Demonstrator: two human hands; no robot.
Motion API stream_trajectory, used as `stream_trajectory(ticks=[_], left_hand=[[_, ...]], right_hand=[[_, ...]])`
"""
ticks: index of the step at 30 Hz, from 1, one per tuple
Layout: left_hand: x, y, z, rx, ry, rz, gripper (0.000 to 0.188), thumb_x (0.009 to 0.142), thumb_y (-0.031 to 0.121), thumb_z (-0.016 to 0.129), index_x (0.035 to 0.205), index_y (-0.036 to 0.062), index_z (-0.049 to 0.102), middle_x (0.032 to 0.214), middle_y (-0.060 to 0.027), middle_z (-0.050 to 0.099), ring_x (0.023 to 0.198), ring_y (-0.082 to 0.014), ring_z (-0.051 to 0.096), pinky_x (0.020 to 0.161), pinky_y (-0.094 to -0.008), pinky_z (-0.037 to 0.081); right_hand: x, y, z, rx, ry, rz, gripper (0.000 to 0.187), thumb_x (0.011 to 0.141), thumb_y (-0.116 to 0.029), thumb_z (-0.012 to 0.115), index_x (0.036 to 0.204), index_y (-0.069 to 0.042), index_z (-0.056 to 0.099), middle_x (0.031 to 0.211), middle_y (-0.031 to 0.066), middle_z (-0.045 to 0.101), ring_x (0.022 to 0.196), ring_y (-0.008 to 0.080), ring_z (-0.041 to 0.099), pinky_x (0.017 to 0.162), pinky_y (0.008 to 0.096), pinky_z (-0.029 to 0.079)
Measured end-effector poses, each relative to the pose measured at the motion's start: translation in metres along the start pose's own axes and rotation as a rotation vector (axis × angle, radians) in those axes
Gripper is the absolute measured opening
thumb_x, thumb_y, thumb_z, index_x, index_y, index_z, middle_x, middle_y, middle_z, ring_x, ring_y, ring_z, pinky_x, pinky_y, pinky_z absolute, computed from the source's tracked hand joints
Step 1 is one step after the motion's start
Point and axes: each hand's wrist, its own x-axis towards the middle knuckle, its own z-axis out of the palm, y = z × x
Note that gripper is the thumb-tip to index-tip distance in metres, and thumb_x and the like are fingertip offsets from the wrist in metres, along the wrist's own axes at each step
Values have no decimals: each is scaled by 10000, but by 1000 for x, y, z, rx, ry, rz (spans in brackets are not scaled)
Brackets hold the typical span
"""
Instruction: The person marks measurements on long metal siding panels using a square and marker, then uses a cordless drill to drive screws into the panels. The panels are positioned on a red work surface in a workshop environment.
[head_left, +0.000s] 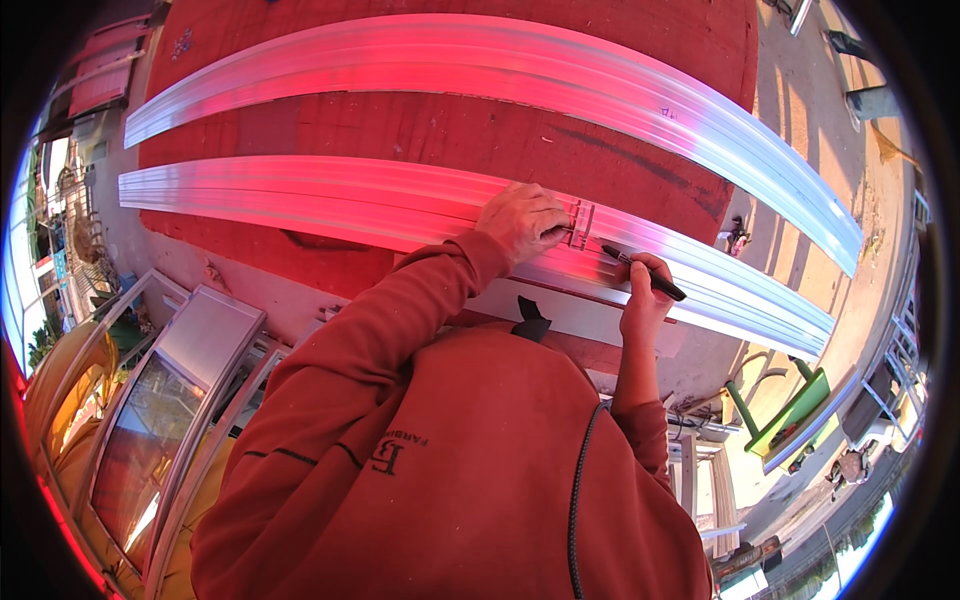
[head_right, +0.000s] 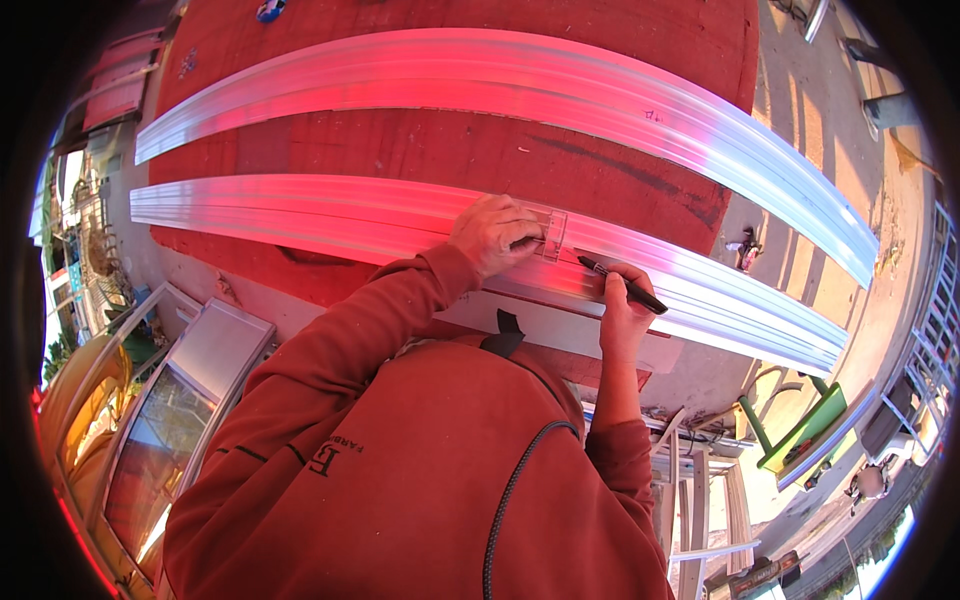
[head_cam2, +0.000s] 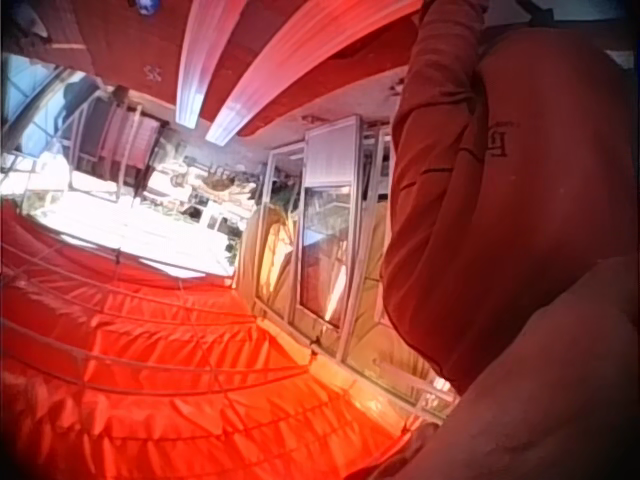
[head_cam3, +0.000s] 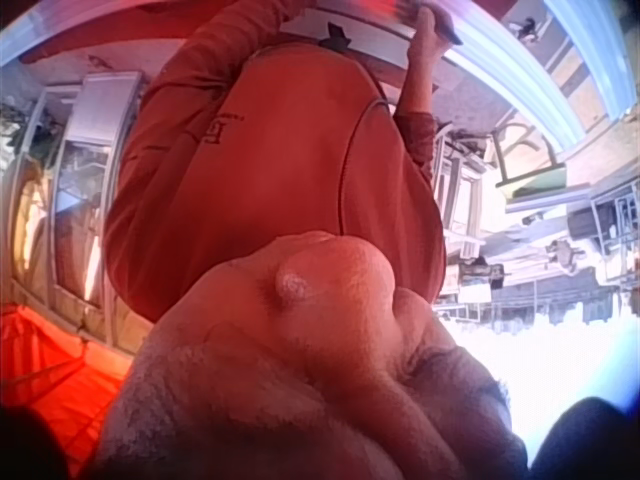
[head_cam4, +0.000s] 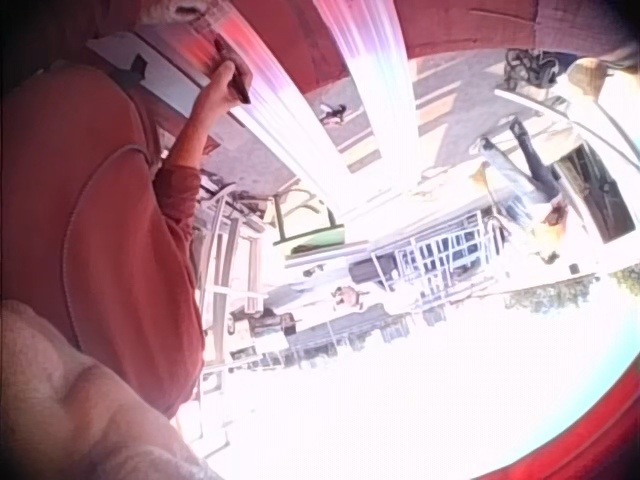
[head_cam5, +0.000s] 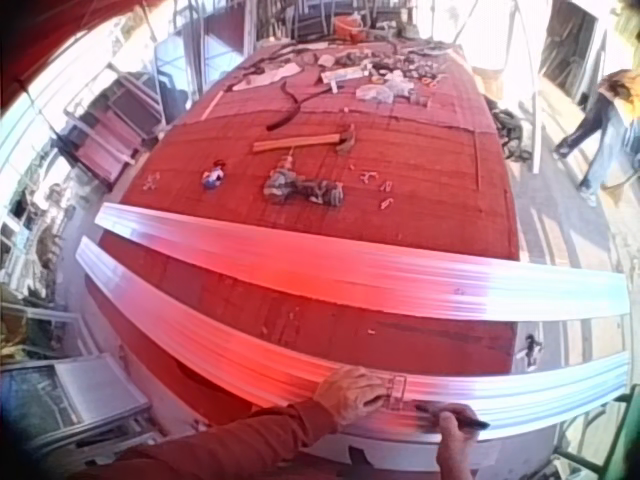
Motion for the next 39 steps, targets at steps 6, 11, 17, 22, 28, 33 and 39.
stream_trajectory(ticks=[6, 11, 17, 22, 28, 33, 39], left_hand=[[-1, 1, -1, 2, -4, -9, 200, 726, 129, 831, 877, 174, 708, 939, 60, 720, 883, -185, 652, 771, -363, 517], [1, 3, -5, -15, -19, -8, 204, 727, 126, 827, 892, 176, 718, 943, 61, 720, 885, -183, 651, 772, -364, 516], [-3, 2, -5, -12, -96, -38, 203, 755, 191, 833, 936, 178, 741, 979, 39, 725, 967, -187, 658, 855, -383, 517], [1, 3, -6, -26, -48, -16, 229, 730, 142, 831, 932, 185, 733, 980, 65, 727, 895, -175, 652, 778, -359, 517], [0, 2, -6, -19, -50, -18, 237, 731, 143, 835, 941, 189, 736, 993, 67, 730, 908, -171, 653, 783, -354, 516], [0, 3, -7, -10, -55, -18, 242, 728, 143, 838, 942, 190, 736, 998, 68, 731, 908, -169, 655, 784, -351, 517], [2, 4, -7, -27, -65, -20, 247, 724, 145, 838, 943, 188, 734, 1007, 63, 733, 910, -169, 660, 793, -352, 521]], right_hand=[[12, -7, -2, 322, 89, 53, 173, 997, -136, 574, 1100, -4, 620, 848, 117, 679, 638, 165, 601, 492, 290, 460], [18, -21, 18, 211, 43, 200, 213, 1014, -167, 622, 1146, 0, 634, 885, 134, 715, 593, 145, 618, 456, 268, 446], [24, -20, 31, 209, 14, 225, 241, 1020, -177, 638, 1161, 18, 645, 902, 149, 724, 607, 164, 652, 450, 273, 458], [26, -19, 32, 204, -10, 235, 248, 1011, -186, 665, 1152, 18, 655, 909, 148, 723, 625, 167, 663, 464, 276, 463], [25, -19, 34, 186, -15, 229, 251, 1012, -194, 670, 1147, 17, 661, 911, 143, 724, 628, 164, 661, 472, 271, 463], [26, -18, 34, 185, -19, 217, 216, 1019, -154, 644, 1139, 25, 651, 917, 142, 735, 629, 163, 667, 483, 269, 468], [26, -18, 33, 188, -16, 215, 202, 1018, -131, 634, 1140, 30, 645, 919, 143, 740, 634, 163, 675, 487, 266, 473]])
